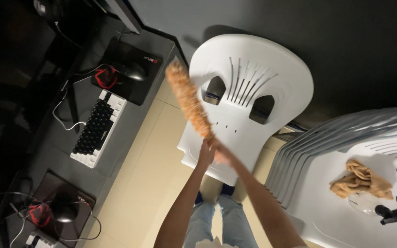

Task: The person cleans a stack of white plastic chairs in a room with computer setups. They use a duster to wipe the seats and backs of the chairs, then move each cleaned chair to a designated spot under a desk. The process is repeated for multiple chairs in the stack.

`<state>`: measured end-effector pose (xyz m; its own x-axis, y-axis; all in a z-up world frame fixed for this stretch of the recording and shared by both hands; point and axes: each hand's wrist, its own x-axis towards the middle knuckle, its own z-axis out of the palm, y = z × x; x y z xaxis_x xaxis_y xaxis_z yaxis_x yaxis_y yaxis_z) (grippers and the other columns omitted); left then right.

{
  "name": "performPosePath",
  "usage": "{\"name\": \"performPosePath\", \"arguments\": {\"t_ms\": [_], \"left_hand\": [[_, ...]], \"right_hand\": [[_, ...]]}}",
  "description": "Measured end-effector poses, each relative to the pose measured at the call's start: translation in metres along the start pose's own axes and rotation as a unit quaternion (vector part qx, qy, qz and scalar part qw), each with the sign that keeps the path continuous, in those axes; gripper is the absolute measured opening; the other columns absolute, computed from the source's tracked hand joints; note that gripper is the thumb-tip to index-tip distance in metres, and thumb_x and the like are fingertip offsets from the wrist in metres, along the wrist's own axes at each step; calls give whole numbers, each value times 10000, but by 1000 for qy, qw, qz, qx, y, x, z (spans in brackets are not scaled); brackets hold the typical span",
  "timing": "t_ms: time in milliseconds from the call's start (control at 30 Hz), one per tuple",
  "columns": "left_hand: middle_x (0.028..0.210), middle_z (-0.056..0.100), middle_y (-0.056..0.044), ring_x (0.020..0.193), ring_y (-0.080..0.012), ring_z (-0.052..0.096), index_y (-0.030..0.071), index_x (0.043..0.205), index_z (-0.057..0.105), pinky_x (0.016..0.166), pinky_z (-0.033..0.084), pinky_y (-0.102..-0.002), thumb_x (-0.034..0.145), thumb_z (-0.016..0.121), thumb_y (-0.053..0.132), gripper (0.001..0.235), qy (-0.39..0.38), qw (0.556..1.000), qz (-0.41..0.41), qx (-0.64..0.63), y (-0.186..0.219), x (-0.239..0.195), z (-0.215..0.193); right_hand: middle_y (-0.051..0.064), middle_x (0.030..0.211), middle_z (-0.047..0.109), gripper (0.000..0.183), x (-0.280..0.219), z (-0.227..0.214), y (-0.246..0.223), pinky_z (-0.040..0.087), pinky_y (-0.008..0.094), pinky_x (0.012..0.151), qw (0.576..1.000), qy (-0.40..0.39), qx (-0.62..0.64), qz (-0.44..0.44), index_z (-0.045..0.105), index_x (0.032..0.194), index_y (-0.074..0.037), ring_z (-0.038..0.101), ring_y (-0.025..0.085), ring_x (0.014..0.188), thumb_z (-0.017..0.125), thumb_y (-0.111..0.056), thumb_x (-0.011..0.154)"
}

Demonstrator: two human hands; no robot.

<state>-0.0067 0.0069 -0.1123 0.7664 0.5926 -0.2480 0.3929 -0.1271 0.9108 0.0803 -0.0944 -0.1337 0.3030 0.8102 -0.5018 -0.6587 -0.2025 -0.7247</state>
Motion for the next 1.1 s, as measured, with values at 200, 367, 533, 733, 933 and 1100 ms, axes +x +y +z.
{"name": "performPosePath", "arguments": {"t_ms": [200, 367, 533, 733, 933, 1100], "left_hand": [[1023, 705, -143, 824, -222, 749, -8, 1262, 427, 648, 647, -352, 922, 641, 186, 446, 33, 993, -101, -50, 58, -43, -50], [936, 684, -204, 760, -259, 679, -35, 1315, 425, 616, 561, -404, 939, 642, 133, 466, 106, 994, -13, 15, 60, -43, -82], [872, 671, -214, 710, -310, 666, -7, 1465, 350, 596, 527, -451, 966, 616, 126, 581, 137, 990, -16, 21, 75, 8, -131], [1122, 668, -190, 940, -389, 695, 47, 1237, 558, 767, 597, -477, 1008, 577, 44, 231, 120, 902, 74, 409, -24, 56, -179], [1059, 659, -134, 944, -358, 675, 98, 1227, 589, 781, 578, -488, 1018, 608, 144, 215, 75, 853, 104, 505, 87, 18, -187], [1137, 666, -103, 1041, -334, 661, 115, 1292, 585, 872, 575, -442, 895, 596, 43, 404, 116, 876, 318, 343, 125, 51, -176]], "right_hand": [[116, 1442, 579, 511, -29, 36, 26, 481, 396, 1091, 985, -34, -145, -90, 408, 1518, -91, 553, 255, 1347, 508, -223, 1035], [141, 1431, 515, 533, -78, 89, -76, 534, 369, 1043, 913, -71, -384, -115, 375, 1527, -105, 615, 251, 1208, 565, -255, 1052], [145, 1487, 377, 715, -95, 92, -104, 545, 359, 963, 923, -50, -366, -104, 191, 1624, -201, 594, 196, 1057, 556, -285, 1016], [165, 1415, 538, 638, -95, 59, -68, 560, 371, 917, 921, 57, -346, -169, 326, 1605, -213, 652, 217, 1025, 569, -328, 1027], [161, 1423, 545, 587, -110, 41, -68, 554, 369, 935, 931, 69, -328, -145, 342, 1587, -206, 666, 216, 1081, 530, -356, 1051], [75, 1435, 577, 557, -118, 35, -86, 552, 351, 885, 957, 131, -250, -71, 374, 1567, -230, 679, 193, 1052, 503, -322, 1033]]}}
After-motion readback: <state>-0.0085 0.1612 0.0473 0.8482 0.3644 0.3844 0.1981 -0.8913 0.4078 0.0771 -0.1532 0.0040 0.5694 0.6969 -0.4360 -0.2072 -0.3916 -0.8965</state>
